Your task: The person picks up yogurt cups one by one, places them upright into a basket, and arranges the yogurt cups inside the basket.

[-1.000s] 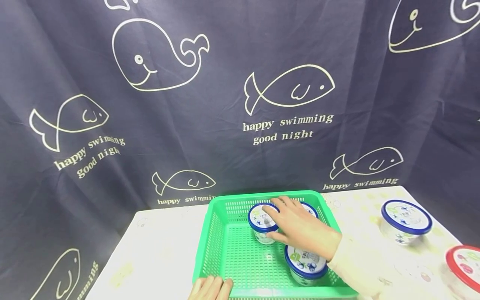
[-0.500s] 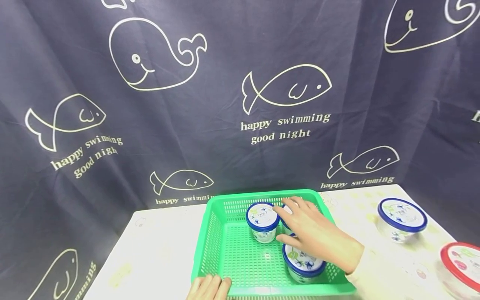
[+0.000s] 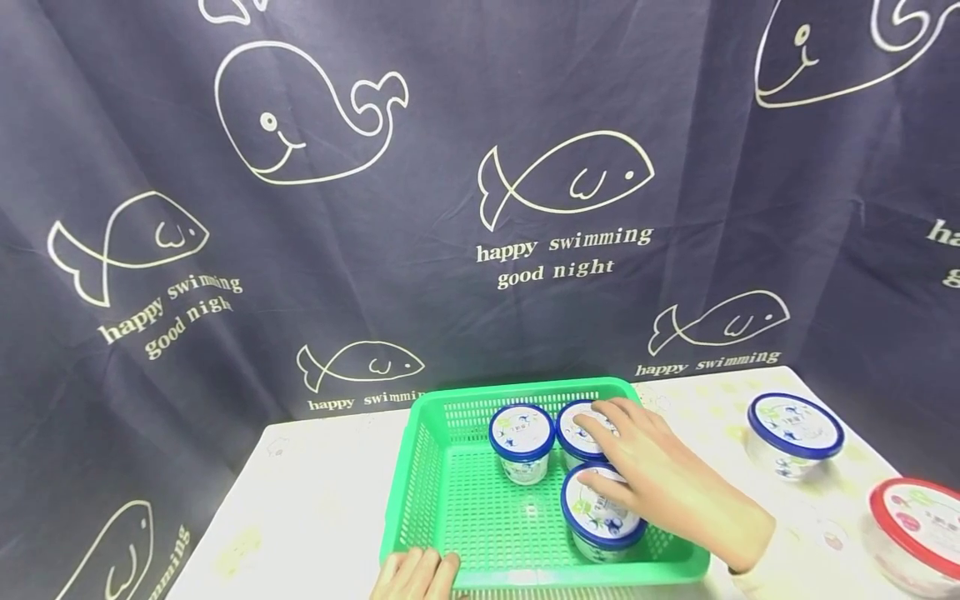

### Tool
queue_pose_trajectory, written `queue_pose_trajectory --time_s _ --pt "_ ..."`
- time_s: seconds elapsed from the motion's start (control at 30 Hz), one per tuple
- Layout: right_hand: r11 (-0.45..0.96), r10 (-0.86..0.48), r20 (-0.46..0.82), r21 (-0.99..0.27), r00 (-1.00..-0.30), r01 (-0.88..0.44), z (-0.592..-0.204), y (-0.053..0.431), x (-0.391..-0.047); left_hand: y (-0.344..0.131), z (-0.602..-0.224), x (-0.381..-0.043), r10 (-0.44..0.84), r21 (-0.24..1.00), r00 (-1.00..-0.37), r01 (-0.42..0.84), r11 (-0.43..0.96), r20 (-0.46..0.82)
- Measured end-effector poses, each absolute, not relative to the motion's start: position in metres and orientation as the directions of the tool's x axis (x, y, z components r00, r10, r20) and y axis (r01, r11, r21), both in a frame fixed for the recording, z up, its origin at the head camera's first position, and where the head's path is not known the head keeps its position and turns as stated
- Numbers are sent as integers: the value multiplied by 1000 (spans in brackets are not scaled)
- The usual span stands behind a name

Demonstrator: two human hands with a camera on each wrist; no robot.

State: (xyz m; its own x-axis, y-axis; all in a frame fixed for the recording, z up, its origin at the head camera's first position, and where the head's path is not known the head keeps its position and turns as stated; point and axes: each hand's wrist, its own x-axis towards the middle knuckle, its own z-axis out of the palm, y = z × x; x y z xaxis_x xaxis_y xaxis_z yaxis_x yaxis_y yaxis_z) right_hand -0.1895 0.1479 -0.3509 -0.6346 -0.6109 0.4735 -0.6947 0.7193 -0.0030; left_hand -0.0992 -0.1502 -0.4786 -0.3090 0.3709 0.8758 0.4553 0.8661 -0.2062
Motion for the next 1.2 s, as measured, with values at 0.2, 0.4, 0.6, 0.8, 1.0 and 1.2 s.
queue_pose_trajectory --time_s 0.2,0.4,0.6,0.8,1.0,1.2 --pt "757 -555 487 -38 -674 -652 -352 159 -180 -151 -480 -98 379 -198 -349 456 868 857" --pt "759 -542 503 -53 -674 -649 -354 165 -174 -151 -480 -99 377 -204 -326 458 865 867" --pt "778 -504 519 -74 -690 -623 -352 184 -168 -150 -482 -96 378 -196 -344 461 866 860" --pt "785 -485 548 -69 -682 -615 -354 199 -163 -154 -481 -100 397 -215 -323 474 854 859" --pt "794 -463 569 -74 -679 -603 -360 212 -157 -153 -479 -95 404 -200 -385 470 860 830" --pt "815 -417 557 -120 -718 -567 -367 224 -148 -149 -460 -96 408 -244 -290 467 850 866"
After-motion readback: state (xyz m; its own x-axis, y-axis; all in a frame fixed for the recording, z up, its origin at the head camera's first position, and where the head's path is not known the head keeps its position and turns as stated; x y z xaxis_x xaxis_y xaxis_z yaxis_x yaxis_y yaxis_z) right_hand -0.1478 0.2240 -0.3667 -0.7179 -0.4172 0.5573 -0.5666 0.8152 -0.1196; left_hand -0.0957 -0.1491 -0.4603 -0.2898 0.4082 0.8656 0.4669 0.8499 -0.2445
